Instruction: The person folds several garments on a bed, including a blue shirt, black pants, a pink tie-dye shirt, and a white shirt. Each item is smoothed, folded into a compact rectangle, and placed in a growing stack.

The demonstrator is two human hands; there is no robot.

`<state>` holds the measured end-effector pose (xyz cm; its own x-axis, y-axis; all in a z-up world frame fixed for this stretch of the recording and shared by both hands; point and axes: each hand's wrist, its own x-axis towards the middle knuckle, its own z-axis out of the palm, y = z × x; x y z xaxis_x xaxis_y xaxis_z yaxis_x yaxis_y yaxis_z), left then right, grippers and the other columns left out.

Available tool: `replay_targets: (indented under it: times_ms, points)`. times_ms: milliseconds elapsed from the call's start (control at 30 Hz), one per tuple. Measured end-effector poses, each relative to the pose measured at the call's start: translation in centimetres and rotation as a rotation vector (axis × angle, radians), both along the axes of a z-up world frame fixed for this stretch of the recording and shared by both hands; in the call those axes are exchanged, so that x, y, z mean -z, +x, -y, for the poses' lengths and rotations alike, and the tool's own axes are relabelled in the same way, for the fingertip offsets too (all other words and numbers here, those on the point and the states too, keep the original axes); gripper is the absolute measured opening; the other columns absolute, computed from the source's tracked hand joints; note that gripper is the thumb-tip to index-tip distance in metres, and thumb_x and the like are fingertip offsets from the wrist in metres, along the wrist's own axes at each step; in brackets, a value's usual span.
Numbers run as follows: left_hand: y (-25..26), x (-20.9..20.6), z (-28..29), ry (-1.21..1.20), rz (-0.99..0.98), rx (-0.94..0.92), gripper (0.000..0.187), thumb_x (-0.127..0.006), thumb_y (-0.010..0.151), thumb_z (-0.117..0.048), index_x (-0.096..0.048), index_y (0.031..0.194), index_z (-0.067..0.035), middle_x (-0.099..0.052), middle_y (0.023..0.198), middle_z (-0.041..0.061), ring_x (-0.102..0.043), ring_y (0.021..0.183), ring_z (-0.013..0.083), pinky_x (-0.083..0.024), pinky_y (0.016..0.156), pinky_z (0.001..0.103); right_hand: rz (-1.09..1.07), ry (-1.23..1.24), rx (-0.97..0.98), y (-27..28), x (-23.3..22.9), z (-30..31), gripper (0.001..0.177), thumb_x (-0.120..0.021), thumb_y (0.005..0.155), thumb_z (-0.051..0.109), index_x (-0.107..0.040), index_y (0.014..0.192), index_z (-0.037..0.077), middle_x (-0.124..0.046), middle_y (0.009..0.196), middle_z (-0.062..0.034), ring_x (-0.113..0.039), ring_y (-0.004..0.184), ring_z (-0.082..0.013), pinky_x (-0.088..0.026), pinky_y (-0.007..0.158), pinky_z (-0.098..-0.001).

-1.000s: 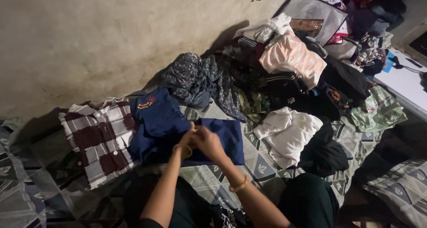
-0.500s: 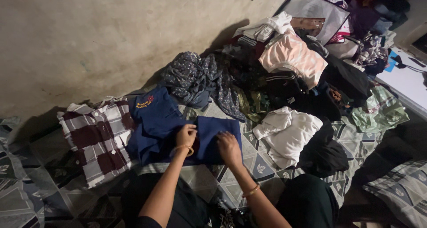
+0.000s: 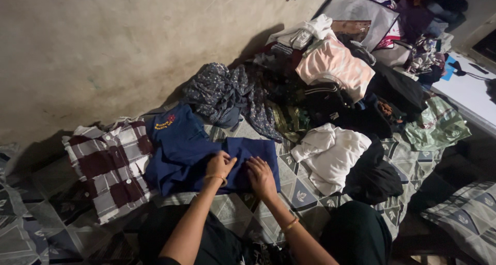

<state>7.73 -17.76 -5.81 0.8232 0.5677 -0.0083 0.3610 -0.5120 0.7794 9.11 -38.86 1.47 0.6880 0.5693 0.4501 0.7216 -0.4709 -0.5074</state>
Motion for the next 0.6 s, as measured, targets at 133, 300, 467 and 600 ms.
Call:
replay_targets:
  times_ms: [133,300,467,600]
  points:
    - [0.2,0.2,-0.2,-0.043,0.171,0.012,0.049,-0.084,0.072,-0.037,-0.065,0.110,-0.012,-0.077,0.084,0.004,-0.074,0.081,0.0290,-0.057,0.072,0.043,0.002,0.014,-0.012,0.5,-0.6,-0.8,0.033,-0.066,0.093,0.013,-0.070,0.125,0.008,-0.064,0.139,-0.0136,-0.052,0.137,-0.0364,-0.037,0.116,-0.0515]
    - [-0.4,-2.1,-0.6,0.145,0.080,-0.139,0.039,-0.074,0.082,-0.034,-0.064,0.115,-0.014,-0.077,0.095,0.007,-0.074,0.090,0.0321,-0.057,0.078,0.047,0.025,0.036,-0.041,1.2,-1.4,-2.4,0.032,-0.066,0.093,0.012,-0.070,0.124,0.007,-0.065,0.138,-0.0131,-0.053,0.136,-0.0369,-0.037,0.115,-0.0528]
    - [-0.2,-2.9,0.1,0.035,-0.138,-0.129,0.064,-0.077,0.085,-0.055,-0.059,0.126,-0.011,-0.072,0.109,0.021,-0.069,0.098,0.0424,-0.055,0.083,0.051,0.063,0.028,-0.030,3.1,-2.2,-4.0,0.032,-0.067,0.093,0.015,-0.069,0.124,0.007,-0.064,0.139,-0.0134,-0.054,0.135,-0.0376,-0.038,0.114,-0.0529]
    - [1.0,-1.1,-0.2,-0.068,-0.028,-0.090,0.077,-0.087,0.072,-0.054,-0.060,0.123,-0.003,-0.072,0.109,0.024,-0.070,0.101,0.0409,-0.056,0.087,0.048,0.094,-0.042,-0.046,6.1,-2.2,-5.5,0.032,-0.066,0.094,0.016,-0.068,0.125,0.006,-0.065,0.138,-0.0138,-0.054,0.136,-0.0370,-0.038,0.116,-0.0523]
